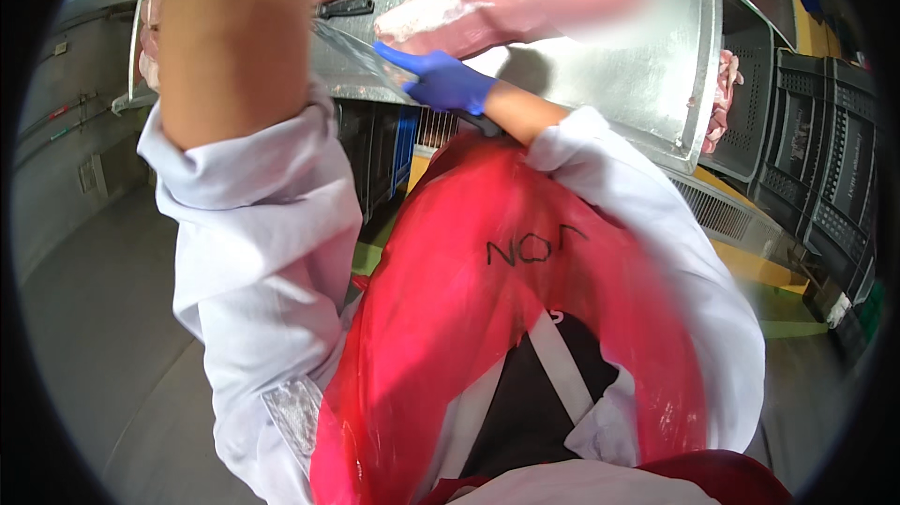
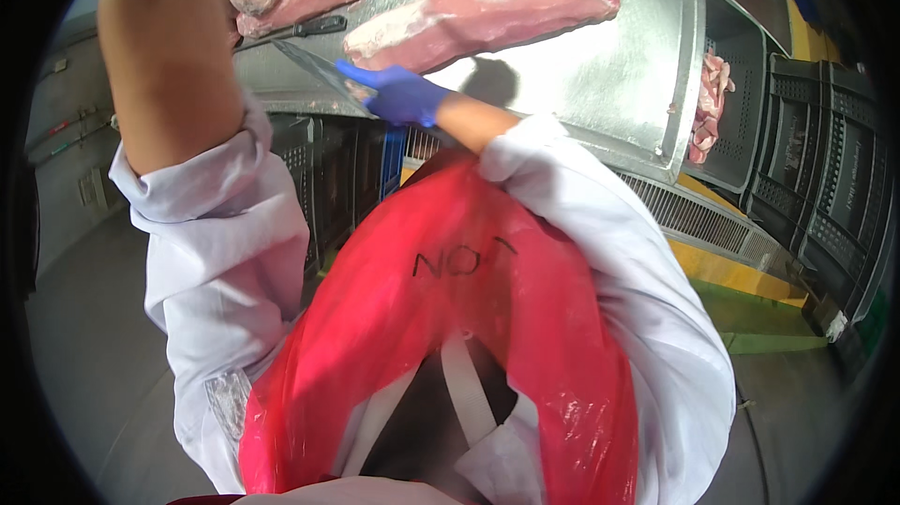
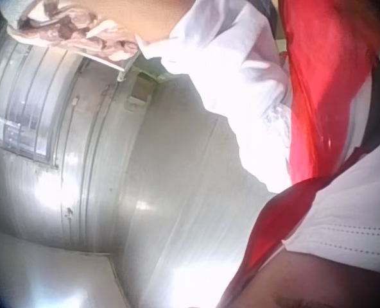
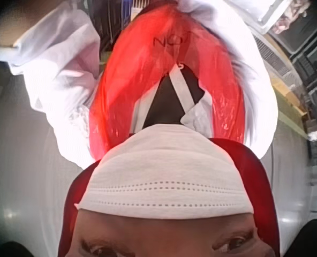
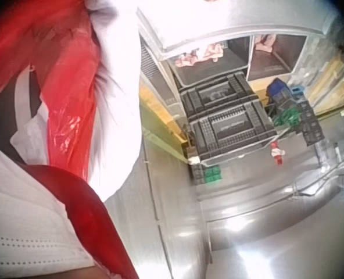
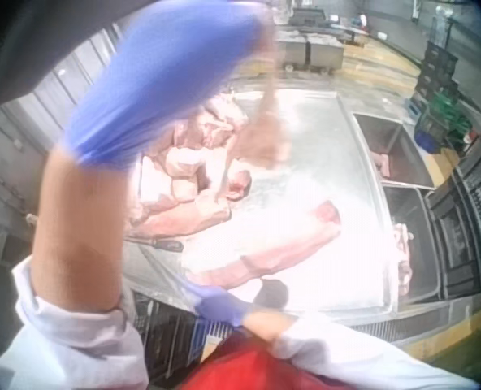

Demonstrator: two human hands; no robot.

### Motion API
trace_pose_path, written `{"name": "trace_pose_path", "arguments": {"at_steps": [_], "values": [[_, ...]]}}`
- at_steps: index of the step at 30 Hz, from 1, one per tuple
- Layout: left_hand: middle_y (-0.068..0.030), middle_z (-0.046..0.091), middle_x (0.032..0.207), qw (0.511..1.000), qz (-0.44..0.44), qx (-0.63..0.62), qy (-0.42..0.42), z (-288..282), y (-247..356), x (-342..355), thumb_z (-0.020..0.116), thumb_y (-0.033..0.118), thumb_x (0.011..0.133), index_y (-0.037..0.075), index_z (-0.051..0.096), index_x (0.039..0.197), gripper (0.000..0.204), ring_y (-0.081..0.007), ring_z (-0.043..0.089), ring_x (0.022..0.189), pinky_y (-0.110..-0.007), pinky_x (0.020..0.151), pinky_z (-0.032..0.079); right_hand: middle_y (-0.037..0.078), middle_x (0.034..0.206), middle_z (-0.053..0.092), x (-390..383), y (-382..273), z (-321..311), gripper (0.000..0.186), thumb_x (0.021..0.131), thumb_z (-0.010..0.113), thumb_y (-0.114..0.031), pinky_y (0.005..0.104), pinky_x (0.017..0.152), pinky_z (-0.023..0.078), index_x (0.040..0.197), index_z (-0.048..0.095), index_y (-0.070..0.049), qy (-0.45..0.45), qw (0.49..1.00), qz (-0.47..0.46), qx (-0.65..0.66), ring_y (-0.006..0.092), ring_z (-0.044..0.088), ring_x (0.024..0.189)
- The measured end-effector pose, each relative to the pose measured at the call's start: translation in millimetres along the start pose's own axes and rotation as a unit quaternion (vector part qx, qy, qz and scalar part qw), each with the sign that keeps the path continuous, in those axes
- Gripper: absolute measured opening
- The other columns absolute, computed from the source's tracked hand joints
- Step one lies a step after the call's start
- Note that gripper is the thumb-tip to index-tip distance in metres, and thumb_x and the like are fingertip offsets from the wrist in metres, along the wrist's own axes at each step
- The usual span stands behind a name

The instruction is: The person uses a knife to trim fat and cut large pieces of raw meat on a stainless steel table. They separate the meat into smaller portions and place the trimmed fat into a nearby crate. The person handles the meat with blue gloves and wears a red apron.

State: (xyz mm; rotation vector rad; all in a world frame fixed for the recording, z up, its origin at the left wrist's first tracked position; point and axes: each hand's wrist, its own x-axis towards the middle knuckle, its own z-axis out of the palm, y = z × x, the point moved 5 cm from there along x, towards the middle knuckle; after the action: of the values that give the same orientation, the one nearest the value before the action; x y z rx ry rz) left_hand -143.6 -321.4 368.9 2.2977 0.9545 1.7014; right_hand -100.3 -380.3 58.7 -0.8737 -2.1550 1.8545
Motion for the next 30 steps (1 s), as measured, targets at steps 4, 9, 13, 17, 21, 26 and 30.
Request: {"name": "trace_pose_path", "arguments": {"at_steps": [4,9,13,17,21,26,30], "values": [[-0.018,0.055,0.121,0.984,0.04,-0.141,-0.101,76,31,-58,0.068,0.026,0.084,-0.001,0.047,0.129,0.056,-0.03,0.053,0.115,-0.041,0.098,0.044,0.017,0.097,0.066,26,59,-37,0.072,0.091,0.057,-0.013,0.043,0.073,0.055,0.159,0.031,-0.017,0.258,0.956,-0.11,-0.086,0.0247,0.065,0.076],[-0.0207,0.05,0.139,0.955,0.008,-0.033,-0.294,130,-47,-52,0.075,0.039,0.082,0.0,0.038,0.144,0.083,-0.0339,0.047,0.131,-0.044,0.109,0.039,0.015,0.096,0.069,-46,135,-114,0.073,0.09,0.059,-0.016,0.0379,0.066,0.056,0.158,0.033,-0.018,0.299,0.95,-0.043,0.076,0.0214,0.069,0.075],[-0.025,0.048,0.146,0.827,-0.236,0.18,-0.478,78,-227,-213,0.086,0.053,0.07,0.0,0.037,0.151,0.109,-0.0378,0.042,0.141,-0.048,0.119,0.032,0.021,0.094,0.069,-138,129,-228,0.073,0.09,0.056,-0.016,0.0413,0.071,0.057,0.159,0.031,-0.026,0.407,0.904,0.124,-0.046,0.0317,0.07,0.077],[-0.0274,0.053,0.138,0.813,-0.356,0.17,-0.429,61,-210,-298,0.092,0.055,0.056,-0.003,0.043,0.144,0.116,-0.0402,0.053,0.129,-0.044,0.111,0.042,0.024,0.105,0.069,-124,151,-267,0.07,0.094,0.055,-0.025,0.0416,0.078,0.057,0.159,0.03,-0.026,0.356,0.906,0.178,-0.144,0.0366,0.07,0.084],[-0.0243,0.06,0.124,0.84,-0.34,0.189,-0.378,63,-180,-302,0.09,0.051,0.056,-0.002,0.05,0.136,0.104,-0.0408,0.06,0.114,-0.046,0.101,0.048,0.024,0.104,0.07,-160,117,-215,0.071,0.095,0.056,-0.027,0.0404,0.076,0.056,0.16,0.027,-0.025,0.315,0.905,0.257,-0.127,0.0323,0.07,0.082],[-0.0203,0.06,0.122,0.882,-0.262,0.157,-0.359,65,-175,-301,0.088,0.047,0.058,0.004,0.052,0.135,0.095,-0.0411,0.059,0.109,-0.047,0.096,0.049,0.015,0.082,0.068,-145,89,-205,0.073,0.095,0.056,-0.021,0.0348,0.065,0.054,0.161,0.025,-0.016,0.31,0.905,0.287,-0.055,0.0205,0.065,0.064],[-0.0194,0.06,0.123,0.872,-0.276,0.153,-0.373,69,-178,-303,0.086,0.047,0.062,0.005,0.053,0.133,0.089,-0.0409,0.059,0.109,-0.048,0.095,0.049,0.004,0.076,0.061,-192,48,-151,0.077,0.091,0.057,-0.007,0.0286,0.054,0.05,0.161,0.027,-0.014,0.303,0.896,0.304,0.112,0.0114,0.058,0.06]]}}
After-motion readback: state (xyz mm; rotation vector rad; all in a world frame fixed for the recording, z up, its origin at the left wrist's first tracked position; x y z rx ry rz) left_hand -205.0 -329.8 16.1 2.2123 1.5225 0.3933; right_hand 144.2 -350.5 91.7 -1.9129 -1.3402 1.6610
